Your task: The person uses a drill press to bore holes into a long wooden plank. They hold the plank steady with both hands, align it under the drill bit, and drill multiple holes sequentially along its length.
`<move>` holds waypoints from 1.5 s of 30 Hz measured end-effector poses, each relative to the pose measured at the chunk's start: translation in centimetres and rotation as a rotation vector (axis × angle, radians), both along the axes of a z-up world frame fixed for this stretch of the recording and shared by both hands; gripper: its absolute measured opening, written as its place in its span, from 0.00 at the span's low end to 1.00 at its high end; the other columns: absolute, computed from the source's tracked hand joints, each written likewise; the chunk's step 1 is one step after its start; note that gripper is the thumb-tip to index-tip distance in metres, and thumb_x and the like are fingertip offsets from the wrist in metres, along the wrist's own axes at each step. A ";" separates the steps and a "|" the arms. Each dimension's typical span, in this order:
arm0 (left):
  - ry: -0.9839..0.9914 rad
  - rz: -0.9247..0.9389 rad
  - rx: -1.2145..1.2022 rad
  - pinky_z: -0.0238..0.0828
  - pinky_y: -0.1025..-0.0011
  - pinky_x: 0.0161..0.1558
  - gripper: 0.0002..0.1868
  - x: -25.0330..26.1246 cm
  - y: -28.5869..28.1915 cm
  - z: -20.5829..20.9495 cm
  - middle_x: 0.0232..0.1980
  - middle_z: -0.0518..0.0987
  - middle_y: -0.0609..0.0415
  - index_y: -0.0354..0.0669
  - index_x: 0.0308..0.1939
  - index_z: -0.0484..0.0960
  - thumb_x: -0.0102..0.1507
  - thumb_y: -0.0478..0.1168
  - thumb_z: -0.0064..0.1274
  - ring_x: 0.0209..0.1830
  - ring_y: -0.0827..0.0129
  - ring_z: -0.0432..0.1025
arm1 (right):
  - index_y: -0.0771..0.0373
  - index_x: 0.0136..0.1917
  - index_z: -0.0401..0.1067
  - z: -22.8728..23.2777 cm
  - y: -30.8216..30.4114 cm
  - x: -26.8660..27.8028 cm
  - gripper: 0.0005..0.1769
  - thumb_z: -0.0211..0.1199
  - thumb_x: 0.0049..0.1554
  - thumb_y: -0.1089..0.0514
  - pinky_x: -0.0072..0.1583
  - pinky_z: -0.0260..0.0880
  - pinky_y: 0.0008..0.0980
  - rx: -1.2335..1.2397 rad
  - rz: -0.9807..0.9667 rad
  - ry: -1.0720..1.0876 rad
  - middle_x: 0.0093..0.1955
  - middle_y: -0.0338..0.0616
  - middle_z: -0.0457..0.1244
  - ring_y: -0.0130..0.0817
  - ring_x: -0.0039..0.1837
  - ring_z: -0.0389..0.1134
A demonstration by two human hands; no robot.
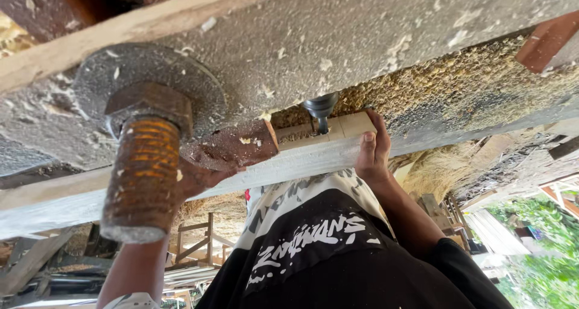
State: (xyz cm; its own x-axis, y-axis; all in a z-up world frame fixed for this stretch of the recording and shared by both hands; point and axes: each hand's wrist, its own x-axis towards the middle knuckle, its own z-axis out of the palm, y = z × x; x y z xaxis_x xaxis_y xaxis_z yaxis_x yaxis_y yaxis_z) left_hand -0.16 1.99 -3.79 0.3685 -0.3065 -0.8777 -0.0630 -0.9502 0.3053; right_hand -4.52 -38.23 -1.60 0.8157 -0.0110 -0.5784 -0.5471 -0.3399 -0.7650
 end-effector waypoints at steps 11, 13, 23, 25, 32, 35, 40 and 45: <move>-0.012 0.015 0.005 0.62 0.63 0.61 0.50 0.5 0.2 -1.1 0.53 0.81 0.43 0.45 0.51 0.82 0.49 0.84 0.43 0.55 0.54 0.74 | 0.76 0.75 0.55 -0.6 -0.3 -0.3 0.36 0.43 0.75 0.38 0.70 0.61 0.32 -0.088 0.067 -0.042 0.69 0.50 0.60 0.34 0.68 0.61; -0.005 0.028 0.030 0.63 0.63 0.60 0.50 0.1 0.4 -0.7 0.53 0.81 0.43 0.44 0.51 0.82 0.49 0.84 0.44 0.55 0.54 0.74 | 0.74 0.72 0.59 -0.2 0.0 0.2 0.36 0.44 0.73 0.36 0.63 0.62 0.29 -0.024 0.023 -0.011 0.61 0.45 0.61 0.30 0.61 0.60; 0.040 0.061 0.032 0.65 0.63 0.59 0.54 -0.8 1.0 -1.2 0.54 0.79 0.40 0.39 0.51 0.80 0.46 0.84 0.49 0.54 0.52 0.74 | 0.72 0.72 0.62 0.6 0.8 1.4 0.36 0.44 0.69 0.38 0.48 0.57 0.24 -0.102 0.013 0.090 0.50 0.39 0.60 0.22 0.45 0.54; 0.060 0.061 0.042 0.65 0.63 0.59 0.54 -1.8 1.2 -1.5 0.54 0.79 0.39 0.38 0.51 0.80 0.46 0.84 0.50 0.54 0.52 0.74 | 0.72 0.72 0.61 0.9 0.8 1.3 0.35 0.43 0.71 0.37 0.52 0.60 0.24 -0.109 0.039 0.048 0.53 0.39 0.60 0.22 0.49 0.56; 0.188 0.098 0.111 0.66 0.63 0.58 0.57 -4.1 2.0 -2.4 0.55 0.78 0.37 0.34 0.51 0.78 0.44 0.84 0.53 0.54 0.51 0.74 | 0.70 0.75 0.63 0.2 0.4 1.2 0.39 0.43 0.67 0.37 0.41 0.51 0.25 -0.137 -0.022 0.220 0.39 0.40 0.56 0.23 0.38 0.51; 0.224 0.129 0.153 0.67 0.63 0.58 0.58 -4.8 2.4 -3.7 0.55 0.78 0.36 0.32 0.51 0.78 0.43 0.85 0.55 0.54 0.50 0.74 | 0.73 0.70 0.61 0.4 0.8 1.8 0.35 0.42 0.72 0.37 0.50 0.61 0.26 -0.090 0.067 -0.007 0.52 0.41 0.60 0.24 0.48 0.57; 0.328 0.169 0.237 0.68 0.62 0.57 0.60 -9.6 4.0 -4.5 0.55 0.77 0.35 0.30 0.51 0.77 0.42 0.85 0.57 0.54 0.50 0.74 | 0.74 0.72 0.61 0.3 1.0 1.7 0.36 0.42 0.71 0.38 0.49 0.60 0.28 -0.106 0.037 0.055 0.50 0.44 0.60 0.27 0.47 0.56; 0.405 0.219 0.323 0.69 0.62 0.57 0.62 -14.7 4.8 -6.4 0.55 0.77 0.33 0.27 0.51 0.76 0.40 0.85 0.60 0.54 0.49 0.74 | 0.72 0.70 0.61 0.0 1.0 2.2 0.33 0.40 0.73 0.39 0.54 0.65 0.31 -0.069 0.083 -0.034 0.53 0.46 0.62 0.30 0.53 0.61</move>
State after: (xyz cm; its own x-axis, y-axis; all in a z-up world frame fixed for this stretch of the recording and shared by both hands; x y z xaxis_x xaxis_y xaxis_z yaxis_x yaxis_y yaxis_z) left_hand -14.85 6.77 -10.15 0.0075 0.0472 -0.9989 0.2075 -0.9772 -0.0447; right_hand -2.31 -37.18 -1.63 0.8345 0.0189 -0.5507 -0.4890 -0.4353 -0.7559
